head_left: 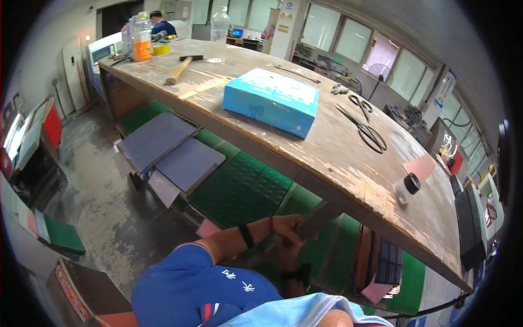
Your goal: Feeding metal grids into an industrial processing machine and collecting the output components.
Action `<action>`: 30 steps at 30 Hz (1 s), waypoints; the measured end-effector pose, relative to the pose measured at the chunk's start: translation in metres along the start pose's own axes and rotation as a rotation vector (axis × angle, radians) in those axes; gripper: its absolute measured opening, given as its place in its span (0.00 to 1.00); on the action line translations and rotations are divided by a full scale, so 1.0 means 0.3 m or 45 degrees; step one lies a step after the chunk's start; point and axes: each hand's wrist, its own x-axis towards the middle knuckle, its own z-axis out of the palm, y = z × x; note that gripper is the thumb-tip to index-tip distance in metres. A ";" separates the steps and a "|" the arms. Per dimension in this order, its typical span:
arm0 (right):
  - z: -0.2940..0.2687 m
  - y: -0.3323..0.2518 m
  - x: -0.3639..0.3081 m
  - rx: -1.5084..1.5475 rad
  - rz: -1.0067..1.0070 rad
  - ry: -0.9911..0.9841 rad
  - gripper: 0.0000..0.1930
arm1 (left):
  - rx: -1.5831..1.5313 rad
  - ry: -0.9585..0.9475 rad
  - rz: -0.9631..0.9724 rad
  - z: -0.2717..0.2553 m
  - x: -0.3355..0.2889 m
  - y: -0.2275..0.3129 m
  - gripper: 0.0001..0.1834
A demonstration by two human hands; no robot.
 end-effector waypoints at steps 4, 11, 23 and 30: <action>-0.001 -0.086 0.025 0.117 -0.031 -0.168 0.17 | 0.188 0.014 0.010 0.002 -0.001 0.007 0.21; -0.055 -0.013 0.057 -0.437 -0.317 -0.054 0.27 | -0.169 -0.041 -0.012 -0.035 0.022 -0.032 0.24; -0.355 0.640 -0.841 0.203 0.990 0.810 0.15 | -0.192 -0.235 0.148 -0.033 0.088 -0.055 0.14; -0.241 0.665 -1.734 -0.613 2.384 0.190 0.09 | -0.198 -0.106 0.054 -0.012 0.088 -0.039 0.13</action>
